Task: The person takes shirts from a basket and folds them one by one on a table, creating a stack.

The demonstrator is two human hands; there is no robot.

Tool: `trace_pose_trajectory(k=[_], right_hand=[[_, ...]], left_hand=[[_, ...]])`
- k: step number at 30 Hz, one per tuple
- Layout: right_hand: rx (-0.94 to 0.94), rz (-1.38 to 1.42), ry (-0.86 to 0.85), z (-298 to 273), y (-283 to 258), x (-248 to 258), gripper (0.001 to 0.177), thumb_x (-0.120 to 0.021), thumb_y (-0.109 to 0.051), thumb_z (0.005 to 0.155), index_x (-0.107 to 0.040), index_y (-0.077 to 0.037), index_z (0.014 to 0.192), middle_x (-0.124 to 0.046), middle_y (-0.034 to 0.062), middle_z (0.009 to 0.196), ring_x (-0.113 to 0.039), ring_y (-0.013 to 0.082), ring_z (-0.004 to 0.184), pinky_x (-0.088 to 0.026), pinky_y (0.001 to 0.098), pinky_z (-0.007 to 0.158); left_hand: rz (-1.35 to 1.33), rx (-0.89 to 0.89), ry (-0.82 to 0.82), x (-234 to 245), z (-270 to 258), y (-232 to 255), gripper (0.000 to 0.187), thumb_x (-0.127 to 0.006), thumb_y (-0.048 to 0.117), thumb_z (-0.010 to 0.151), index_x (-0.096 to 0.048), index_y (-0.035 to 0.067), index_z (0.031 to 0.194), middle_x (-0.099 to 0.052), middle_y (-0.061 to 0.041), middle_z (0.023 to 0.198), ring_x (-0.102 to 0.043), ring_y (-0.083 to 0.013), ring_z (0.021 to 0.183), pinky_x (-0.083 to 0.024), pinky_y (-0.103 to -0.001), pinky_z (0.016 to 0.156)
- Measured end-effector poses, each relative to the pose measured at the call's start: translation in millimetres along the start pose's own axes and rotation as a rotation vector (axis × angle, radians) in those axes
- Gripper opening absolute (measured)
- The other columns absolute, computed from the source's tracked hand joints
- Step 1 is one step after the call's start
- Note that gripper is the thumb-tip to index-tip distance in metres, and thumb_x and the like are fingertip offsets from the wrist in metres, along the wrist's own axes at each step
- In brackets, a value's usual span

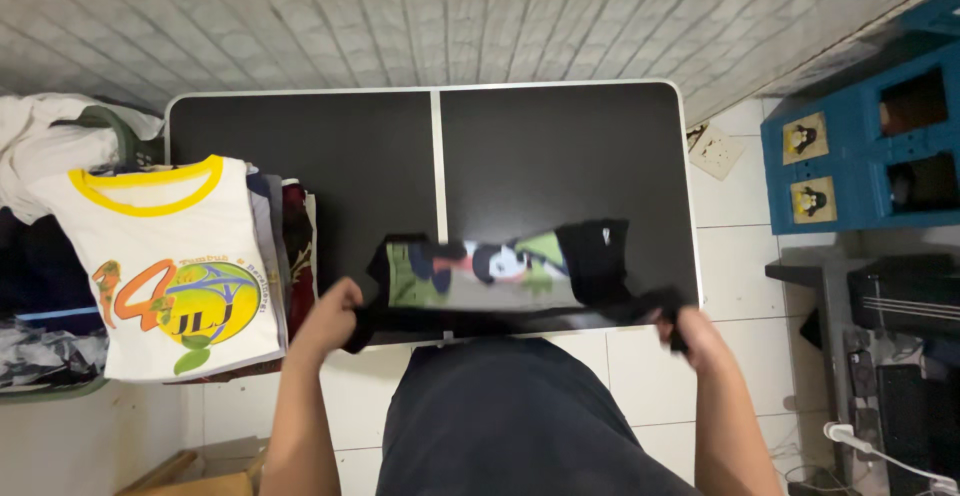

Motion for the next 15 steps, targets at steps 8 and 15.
trace_pose_trajectory(k=[8,15], right_hand=[[0.895,0.444,-0.214,-63,-235,-116,0.024,-0.059,-0.007,0.082,-0.053,-0.006,0.105,-0.058,0.0064,0.103,-0.059,0.0187,0.096,-0.047,0.0352,0.084],[0.439,0.056,-0.018,23,-191,-131,0.059,-0.064,-0.03,0.078,-0.042,-0.016,0.131,-0.054,0.0057,0.121,-0.055,0.0224,0.107,-0.042,0.0441,0.089]], left_hand=[[0.251,-0.168,0.709,81,61,139,0.016,-0.052,0.001,0.077,-0.054,0.01,0.09,-0.061,-0.013,0.093,-0.058,-0.0327,0.097,-0.043,-0.041,0.088],[0.296,-0.449,1.034,23,81,92,0.052,-0.059,0.009,0.082,-0.042,0.004,0.131,-0.044,-0.02,0.13,-0.041,-0.0389,0.122,-0.029,-0.048,0.105]])
Point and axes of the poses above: each hand's wrist, its own z-axis towards the middle knuckle, its own x-axis out of the back of the hand, y = z × x, the point moved 4 cm from there along z, towards the middle knuckle
